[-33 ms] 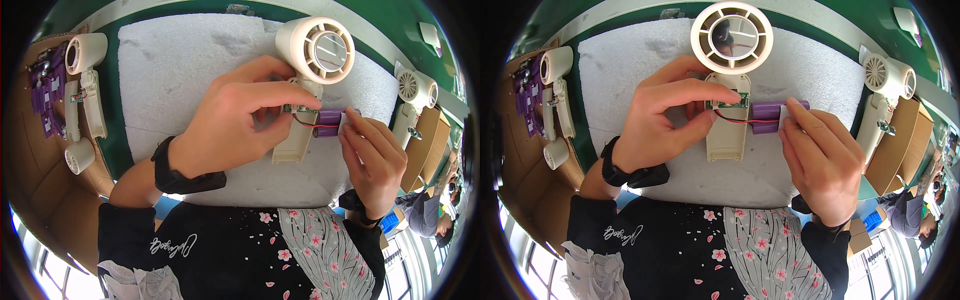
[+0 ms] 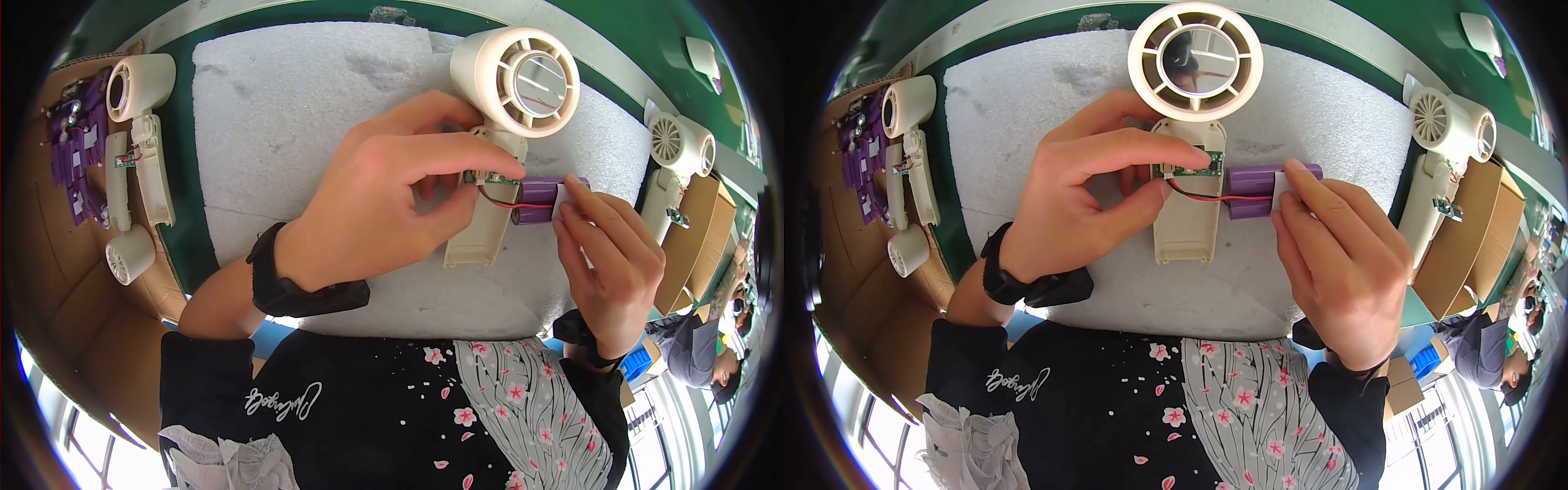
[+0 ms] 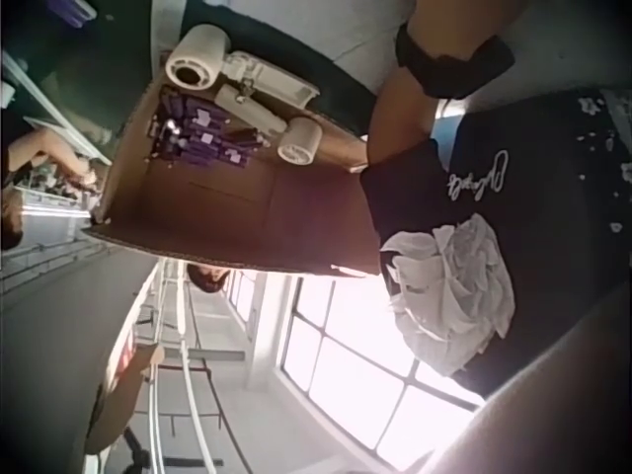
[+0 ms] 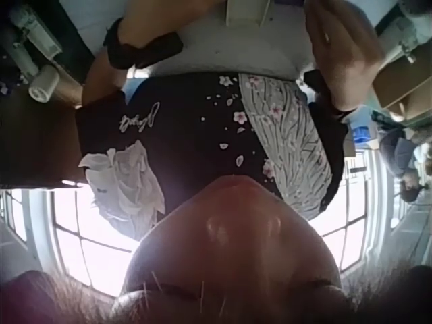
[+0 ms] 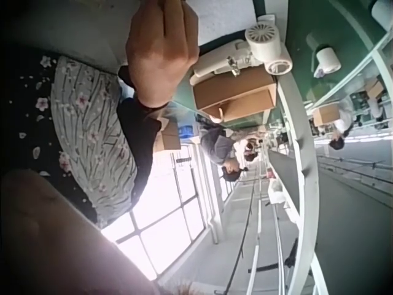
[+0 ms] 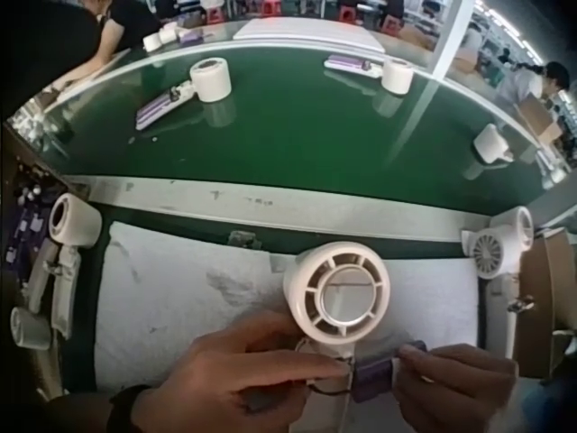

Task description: Assembling small hand-held fans by connecting circuit boards to batteries and placing them into the plastic housing.

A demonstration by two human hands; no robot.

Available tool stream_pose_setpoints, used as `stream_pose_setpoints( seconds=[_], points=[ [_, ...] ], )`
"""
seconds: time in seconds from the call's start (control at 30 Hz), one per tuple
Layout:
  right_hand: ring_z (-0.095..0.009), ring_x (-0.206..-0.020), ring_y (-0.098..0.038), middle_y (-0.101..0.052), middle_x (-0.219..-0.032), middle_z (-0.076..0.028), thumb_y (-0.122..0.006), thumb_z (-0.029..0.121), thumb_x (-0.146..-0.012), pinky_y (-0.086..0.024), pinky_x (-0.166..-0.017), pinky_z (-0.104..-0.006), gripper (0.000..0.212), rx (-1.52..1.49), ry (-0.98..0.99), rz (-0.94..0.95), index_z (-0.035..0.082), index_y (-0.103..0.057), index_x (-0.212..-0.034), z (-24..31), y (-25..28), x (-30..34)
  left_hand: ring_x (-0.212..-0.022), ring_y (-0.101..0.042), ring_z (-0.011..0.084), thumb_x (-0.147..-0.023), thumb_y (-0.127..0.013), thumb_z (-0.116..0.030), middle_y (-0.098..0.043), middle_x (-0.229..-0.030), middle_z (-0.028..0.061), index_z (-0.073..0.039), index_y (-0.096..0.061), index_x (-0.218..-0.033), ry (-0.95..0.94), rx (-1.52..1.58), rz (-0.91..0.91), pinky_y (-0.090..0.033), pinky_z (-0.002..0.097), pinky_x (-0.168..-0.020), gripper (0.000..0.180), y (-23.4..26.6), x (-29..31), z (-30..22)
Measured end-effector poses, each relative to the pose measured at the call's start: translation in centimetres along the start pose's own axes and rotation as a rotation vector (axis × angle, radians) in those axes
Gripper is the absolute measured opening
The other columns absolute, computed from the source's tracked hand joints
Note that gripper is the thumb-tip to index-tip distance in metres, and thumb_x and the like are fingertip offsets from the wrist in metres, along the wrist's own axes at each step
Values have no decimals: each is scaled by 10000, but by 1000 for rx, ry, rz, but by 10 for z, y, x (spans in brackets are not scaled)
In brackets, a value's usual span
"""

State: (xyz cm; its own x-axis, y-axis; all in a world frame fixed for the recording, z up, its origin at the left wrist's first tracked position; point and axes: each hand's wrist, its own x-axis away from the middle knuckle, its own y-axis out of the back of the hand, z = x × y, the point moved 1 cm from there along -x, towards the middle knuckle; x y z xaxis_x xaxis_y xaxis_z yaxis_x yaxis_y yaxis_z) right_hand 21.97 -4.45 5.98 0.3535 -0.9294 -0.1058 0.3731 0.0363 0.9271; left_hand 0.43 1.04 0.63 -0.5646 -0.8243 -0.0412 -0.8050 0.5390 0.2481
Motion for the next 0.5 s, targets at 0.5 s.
stream_pose_setpoints(
  seconds=[0.5],
  points=[
    [-260, -815, -678, -711, -972, -125, -755, -40, -652, -562, -687, -323, 183, -37, -28, 6, -41, -680, -820, -3, 1, 1, -766, -609, 90, -746, -624, 99, -608, -1134, 77, -82, -735, -1017, 25, 8, 19, -488, 212, -615, 344, 2, 1, -1]
  ],
)
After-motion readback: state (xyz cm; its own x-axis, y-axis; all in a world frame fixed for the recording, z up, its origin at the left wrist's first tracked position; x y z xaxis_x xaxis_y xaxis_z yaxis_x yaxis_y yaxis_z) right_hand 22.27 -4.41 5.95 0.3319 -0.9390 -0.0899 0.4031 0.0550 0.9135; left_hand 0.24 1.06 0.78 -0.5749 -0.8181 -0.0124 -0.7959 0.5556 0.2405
